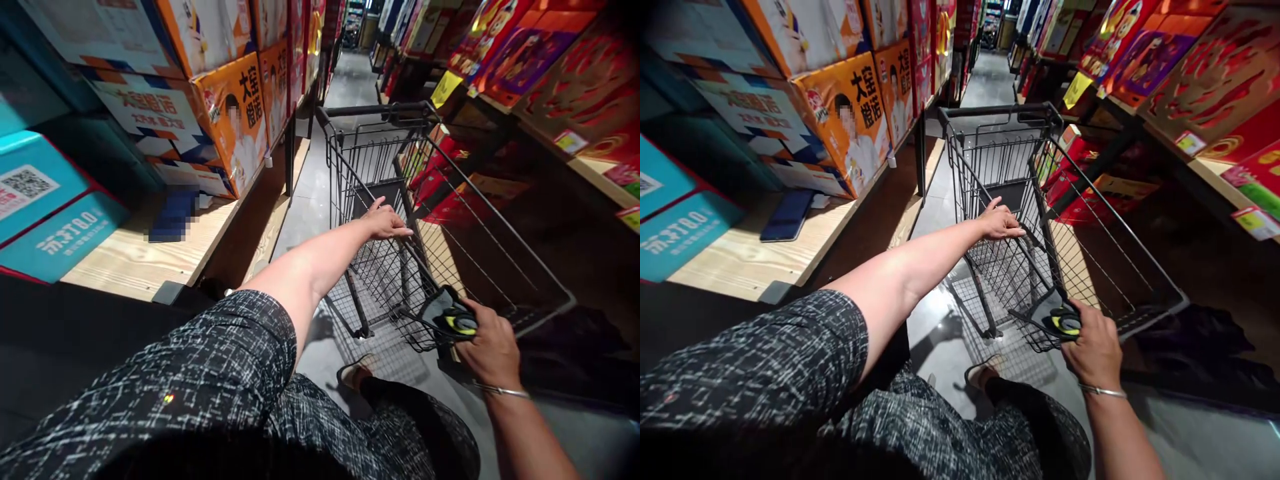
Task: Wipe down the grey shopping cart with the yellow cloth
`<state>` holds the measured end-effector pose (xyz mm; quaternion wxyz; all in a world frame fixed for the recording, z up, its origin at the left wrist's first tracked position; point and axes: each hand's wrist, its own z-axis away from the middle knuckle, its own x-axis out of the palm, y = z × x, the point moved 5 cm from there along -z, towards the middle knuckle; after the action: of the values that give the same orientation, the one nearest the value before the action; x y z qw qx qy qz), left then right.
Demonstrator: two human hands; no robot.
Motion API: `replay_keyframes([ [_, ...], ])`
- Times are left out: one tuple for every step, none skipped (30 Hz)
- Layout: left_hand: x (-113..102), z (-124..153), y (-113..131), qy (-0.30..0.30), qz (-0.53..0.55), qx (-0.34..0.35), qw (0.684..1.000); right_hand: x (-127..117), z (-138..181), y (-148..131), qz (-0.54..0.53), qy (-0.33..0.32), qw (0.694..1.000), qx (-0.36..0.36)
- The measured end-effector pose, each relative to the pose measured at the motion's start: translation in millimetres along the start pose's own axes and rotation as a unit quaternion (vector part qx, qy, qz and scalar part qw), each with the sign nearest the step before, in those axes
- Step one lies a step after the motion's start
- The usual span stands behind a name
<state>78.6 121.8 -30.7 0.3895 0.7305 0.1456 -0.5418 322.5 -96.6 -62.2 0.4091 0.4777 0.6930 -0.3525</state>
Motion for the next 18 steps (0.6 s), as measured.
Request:
replay_keyframes([
  [-3,0,-2,-0.005,-0.011,-0.007,1.0,3,-6,-12,0.007,0.007,1.0,0.0],
  [-6,1,-4,-0.005,-0.024,-0.018,1.0,5,-10,-25,0.011,0.01,1.0,-0.001],
  [-10,3,-4,-0.002,-0.037,-0.034,0.999,6,-14,-38,0.013,0.012,1.0,-0.002],
  [-12,6,-3,0.001,-0.047,-0.05,0.998,7,-17,-50,0.012,0.013,1.0,-0.003],
  [-13,11,-1,0.002,-0.052,-0.06,0.997,8,-20,-63,0.01,0.014,1.0,-0.003],
  [-12,18,3,-0.003,-0.052,-0.059,0.997,9,-22,-75,0.007,0.015,1.0,-0.003],
  [-10,25,8,-0.015,-0.049,-0.047,0.998,11,-25,-88,0.004,0.017,1.0,-0.003],
  [-7,33,14,-0.03,-0.045,-0.027,0.998,13,-29,-100,0.0,0.02,1.0,-0.005],
  [-3,41,19,-0.044,-0.041,-0.001,0.998,15,-33,-112,-0.002,0.023,1.0,-0.007],
  [0,49,23,-0.054,-0.038,0.025,0.998,19,-38,-124,-0.002,0.025,1.0,-0.01],
  [2,55,24,-0.059,-0.036,0.042,0.997,23,-43,-135,-0.001,0.028,1.0,-0.014],
  [3,60,24,-0.06,-0.033,0.05,0.996,27,-48,-145,0.002,0.03,0.999,-0.018],
  [3,64,21,-0.059,-0.032,0.05,0.996,32,-53,-153,0.005,0.032,0.999,-0.024],
  [1,65,18,-0.057,-0.032,0.041,0.997,36,-58,-161,0.008,0.036,0.999,-0.036],
  [-1,65,14,-0.055,-0.035,0.024,0.998,40,-61,-169,0.011,0.042,0.997,-0.058],
  [-4,65,9,-0.054,-0.041,0.005,0.998,43,-63,-177,0.014,0.049,0.994,-0.092],
  [-7,64,5,-0.054,-0.046,-0.015,0.997,46,-63,-185,0.017,0.057,0.989,-0.133],
  [-10,64,3,-0.057,-0.048,-0.027,0.997,48,-61,-192,0.022,0.066,0.982,-0.177],
])
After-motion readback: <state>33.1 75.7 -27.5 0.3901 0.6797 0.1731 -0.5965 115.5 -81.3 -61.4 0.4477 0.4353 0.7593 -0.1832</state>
